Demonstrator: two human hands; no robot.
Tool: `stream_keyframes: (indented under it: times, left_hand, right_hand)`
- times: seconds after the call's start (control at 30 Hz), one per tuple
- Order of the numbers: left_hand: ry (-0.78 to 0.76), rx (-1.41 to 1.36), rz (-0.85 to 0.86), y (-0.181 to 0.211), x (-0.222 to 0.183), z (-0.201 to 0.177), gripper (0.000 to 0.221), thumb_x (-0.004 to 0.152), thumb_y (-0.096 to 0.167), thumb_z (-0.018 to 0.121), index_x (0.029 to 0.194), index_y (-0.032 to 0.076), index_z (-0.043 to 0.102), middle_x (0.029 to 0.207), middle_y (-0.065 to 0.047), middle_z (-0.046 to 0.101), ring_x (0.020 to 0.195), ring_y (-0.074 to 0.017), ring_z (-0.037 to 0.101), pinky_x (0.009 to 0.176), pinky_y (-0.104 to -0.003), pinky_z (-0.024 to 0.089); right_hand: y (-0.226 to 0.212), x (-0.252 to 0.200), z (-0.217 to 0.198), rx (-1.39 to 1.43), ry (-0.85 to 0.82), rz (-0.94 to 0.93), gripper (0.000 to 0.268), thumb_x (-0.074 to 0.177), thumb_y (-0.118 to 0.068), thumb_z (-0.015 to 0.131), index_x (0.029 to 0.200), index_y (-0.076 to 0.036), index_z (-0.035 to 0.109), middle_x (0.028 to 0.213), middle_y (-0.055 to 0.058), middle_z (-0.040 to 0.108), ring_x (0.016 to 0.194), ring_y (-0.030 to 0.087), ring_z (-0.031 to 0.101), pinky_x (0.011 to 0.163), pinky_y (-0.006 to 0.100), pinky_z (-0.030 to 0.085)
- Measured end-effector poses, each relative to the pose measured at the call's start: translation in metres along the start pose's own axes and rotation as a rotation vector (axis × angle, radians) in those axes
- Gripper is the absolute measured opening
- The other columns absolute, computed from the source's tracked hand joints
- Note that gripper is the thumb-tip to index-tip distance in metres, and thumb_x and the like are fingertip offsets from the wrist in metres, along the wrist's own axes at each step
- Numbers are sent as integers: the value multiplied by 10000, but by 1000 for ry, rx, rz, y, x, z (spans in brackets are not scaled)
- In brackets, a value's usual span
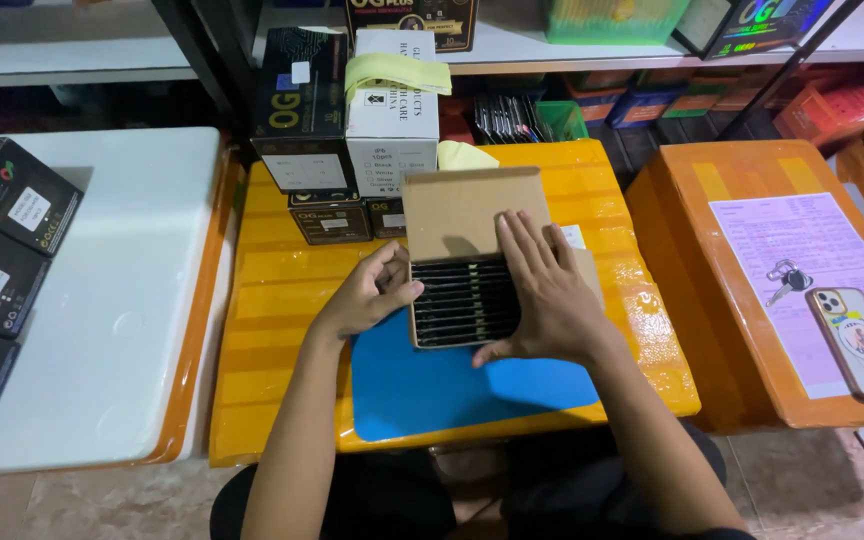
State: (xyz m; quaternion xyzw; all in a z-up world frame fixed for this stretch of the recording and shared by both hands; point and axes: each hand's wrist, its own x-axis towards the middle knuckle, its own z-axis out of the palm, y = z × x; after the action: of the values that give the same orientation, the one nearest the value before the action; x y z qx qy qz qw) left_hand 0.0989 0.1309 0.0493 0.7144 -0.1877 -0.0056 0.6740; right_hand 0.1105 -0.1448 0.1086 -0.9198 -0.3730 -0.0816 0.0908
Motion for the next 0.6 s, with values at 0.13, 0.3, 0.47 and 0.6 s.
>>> stream_keyframes:
  times: [0.13,0.3,0.47,0.6]
  left_hand:
    - [-22,12,12,1,-4,0,342,890,334,798,978,91,574,581,-1,491,562,-100,460,553,-246,374]
    - [47,34,66,-24,-6,-4,359,862,261,857,1012,57,601,588,23,514,543,-60,466,549,-208,377]
    - [333,230,47,-37,-7,-32,367,1004,416,688,1027,91,517,633,-5,505,569,-125,488,569,-268,398]
    - [337,563,-201,-28,-13,-26,234,1057,314,573,1001,87,565,800,-152,652,827,-371,685,736,-459,548]
  right_hand:
    - [4,-3,13,6,-15,54,1612,395,-878,866,1647,-113,198,1520,136,438,1482,324,347,1249,584,140]
    - [4,-7,10,-11,59,49,1167,513,-823,830,1454,-216,501,1250,1,567,1243,214,541,1107,448,352]
    - [3,-3,8,-65,45,35,1211,499,-856,816,1461,-202,482,1315,24,558,1277,230,528,1108,459,348]
    - [17,23,16,-113,-159,-9,1272,455,-869,805,1447,-149,460,1406,72,533,1415,261,455,1191,544,277]
